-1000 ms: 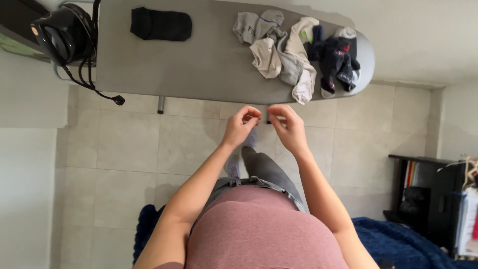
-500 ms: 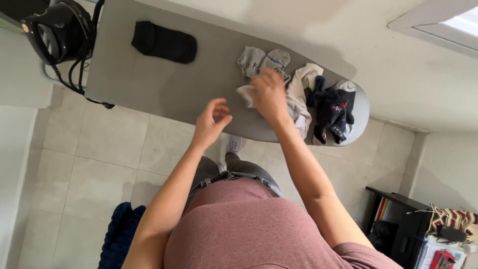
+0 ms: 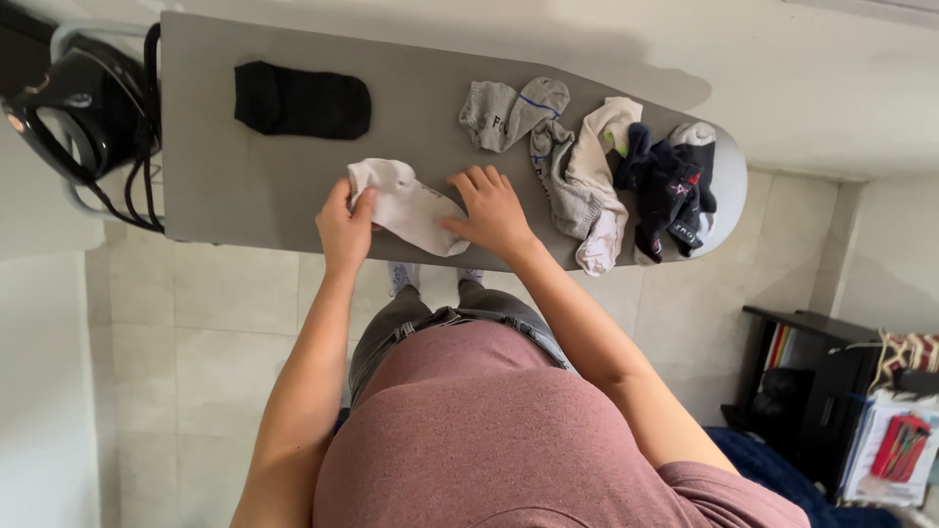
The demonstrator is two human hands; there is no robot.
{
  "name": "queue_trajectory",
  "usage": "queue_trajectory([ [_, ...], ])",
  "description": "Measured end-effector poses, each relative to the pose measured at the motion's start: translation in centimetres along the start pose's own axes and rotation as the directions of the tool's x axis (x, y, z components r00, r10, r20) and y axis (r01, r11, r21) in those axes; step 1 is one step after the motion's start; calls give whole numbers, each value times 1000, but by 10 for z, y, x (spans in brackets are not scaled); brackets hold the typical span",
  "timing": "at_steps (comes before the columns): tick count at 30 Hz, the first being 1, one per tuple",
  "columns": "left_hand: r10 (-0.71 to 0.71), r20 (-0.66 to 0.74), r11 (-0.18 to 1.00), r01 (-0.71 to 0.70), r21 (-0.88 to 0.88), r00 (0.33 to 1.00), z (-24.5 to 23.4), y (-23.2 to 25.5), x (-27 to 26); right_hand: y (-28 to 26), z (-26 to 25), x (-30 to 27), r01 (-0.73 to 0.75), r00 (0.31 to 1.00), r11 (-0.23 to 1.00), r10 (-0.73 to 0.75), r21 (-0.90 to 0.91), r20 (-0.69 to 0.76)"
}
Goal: Pair and fold various socks from a pile on an ironing board and place them onto a bed.
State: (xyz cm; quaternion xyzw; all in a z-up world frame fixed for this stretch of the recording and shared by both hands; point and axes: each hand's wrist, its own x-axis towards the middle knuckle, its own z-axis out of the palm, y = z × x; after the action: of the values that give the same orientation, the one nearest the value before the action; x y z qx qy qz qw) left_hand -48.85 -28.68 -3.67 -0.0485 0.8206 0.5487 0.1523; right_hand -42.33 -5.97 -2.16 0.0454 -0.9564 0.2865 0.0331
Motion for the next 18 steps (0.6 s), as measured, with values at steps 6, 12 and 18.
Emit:
queue_trajectory([
  [6,12,74,1000,-12,8,997,-16,-18,27,-6,46,-21,-144,987,988,148,62,-67],
  [12,122,383,987,-70,-146,916,9,12,46,2,15,-37,-437,804,743,575,506,-150],
  [18,356,619,901,-82,-426,699,75,101,47,39,-66,-99,-309,346,759,651,573,-675],
])
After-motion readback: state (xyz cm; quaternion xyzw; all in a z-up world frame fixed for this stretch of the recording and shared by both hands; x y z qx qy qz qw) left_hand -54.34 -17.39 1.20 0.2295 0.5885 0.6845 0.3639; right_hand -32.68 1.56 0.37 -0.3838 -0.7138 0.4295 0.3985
